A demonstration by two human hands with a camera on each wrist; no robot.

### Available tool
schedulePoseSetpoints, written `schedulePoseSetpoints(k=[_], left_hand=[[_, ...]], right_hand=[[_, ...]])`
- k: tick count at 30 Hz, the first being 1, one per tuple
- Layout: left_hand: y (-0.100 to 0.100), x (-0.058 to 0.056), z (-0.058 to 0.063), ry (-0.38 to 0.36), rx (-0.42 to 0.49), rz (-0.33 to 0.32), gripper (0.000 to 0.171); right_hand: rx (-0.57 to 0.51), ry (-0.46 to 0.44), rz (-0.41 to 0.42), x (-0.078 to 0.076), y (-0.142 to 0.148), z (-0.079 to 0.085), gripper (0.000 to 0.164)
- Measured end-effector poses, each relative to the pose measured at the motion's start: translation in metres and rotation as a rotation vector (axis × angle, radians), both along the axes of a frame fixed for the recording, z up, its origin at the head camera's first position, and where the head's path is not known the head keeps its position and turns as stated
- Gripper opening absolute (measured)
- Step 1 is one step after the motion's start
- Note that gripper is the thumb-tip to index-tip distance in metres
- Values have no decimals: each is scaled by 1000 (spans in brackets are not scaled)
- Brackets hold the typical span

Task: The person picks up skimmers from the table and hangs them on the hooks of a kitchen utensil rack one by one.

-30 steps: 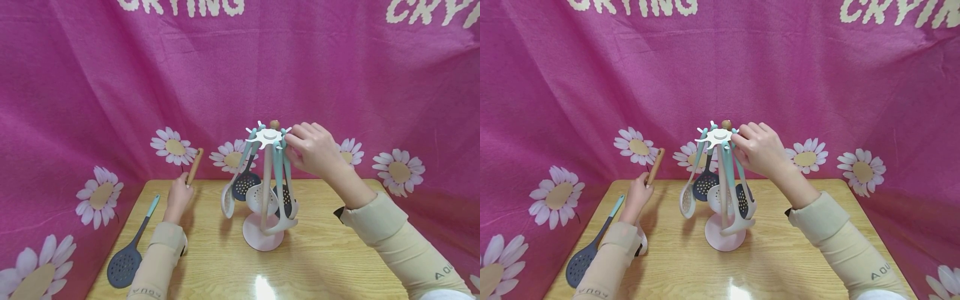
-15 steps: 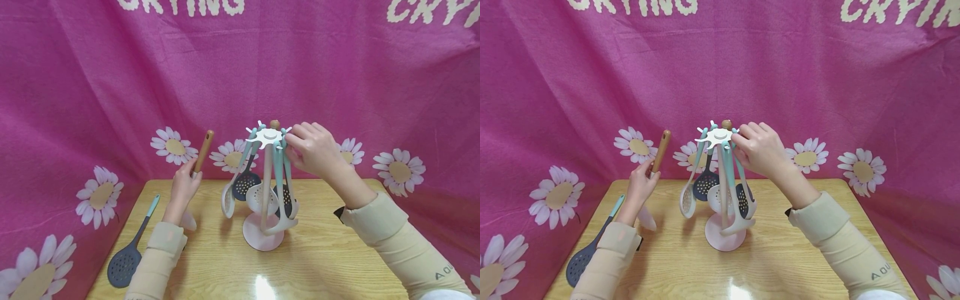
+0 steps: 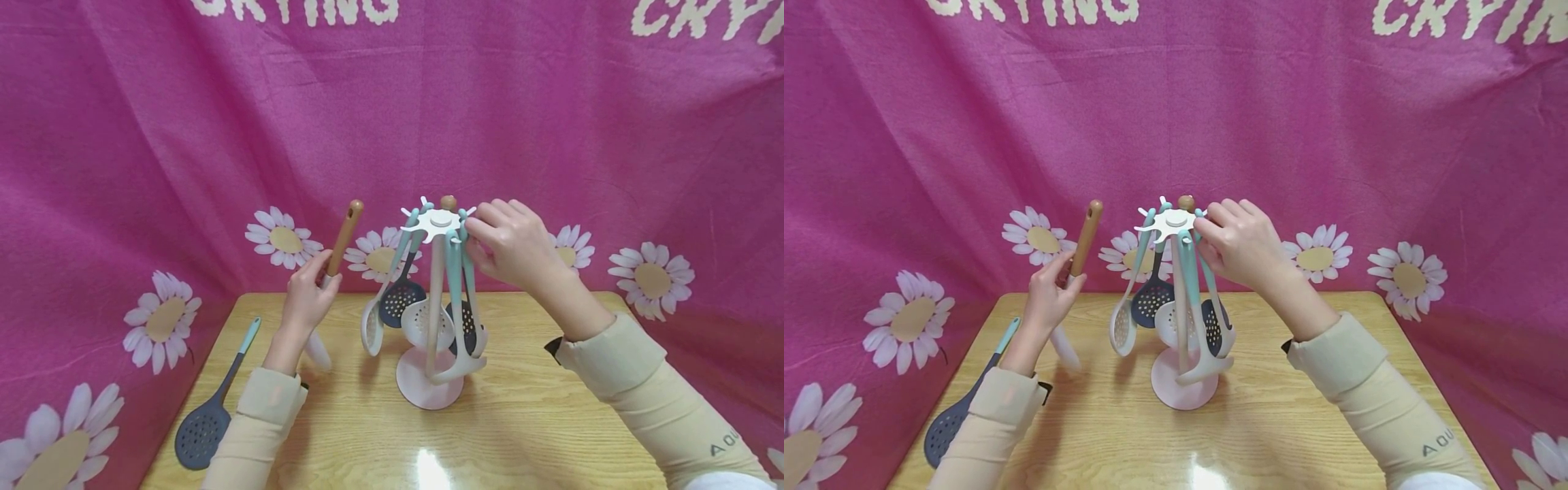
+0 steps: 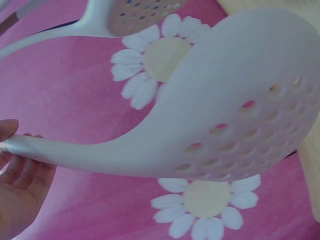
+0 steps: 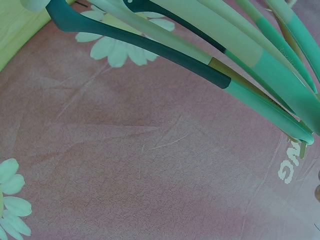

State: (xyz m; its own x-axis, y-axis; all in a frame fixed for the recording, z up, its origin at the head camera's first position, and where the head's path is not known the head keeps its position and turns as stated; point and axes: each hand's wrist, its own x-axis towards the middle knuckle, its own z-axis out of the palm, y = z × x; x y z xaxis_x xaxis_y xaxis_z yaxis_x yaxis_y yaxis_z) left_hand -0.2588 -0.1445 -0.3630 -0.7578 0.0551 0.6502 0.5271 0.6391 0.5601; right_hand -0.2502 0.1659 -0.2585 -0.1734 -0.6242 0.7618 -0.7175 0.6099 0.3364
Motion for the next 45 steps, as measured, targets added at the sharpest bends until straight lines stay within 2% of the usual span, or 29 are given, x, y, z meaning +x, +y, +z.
schedulePoseSetpoints(k=[8, 18, 26, 37, 45], left_hand=[[9, 10, 11, 75, 7, -66, 34], [18, 21, 18, 101, -20, -123, 40], [25, 29, 23, 127, -15, -199, 41], [33, 32, 21, 145, -34, -277, 37], [36, 32, 18, 117, -32, -309, 38]], right_hand=[[-7, 4, 9, 0, 0, 0, 7], [-9, 2, 12, 0, 0, 0, 7], [-11, 10, 17, -1, 0, 0, 5], [-12, 6, 9, 0, 0, 0, 5], [-22, 28, 20, -1, -2, 0, 3]])
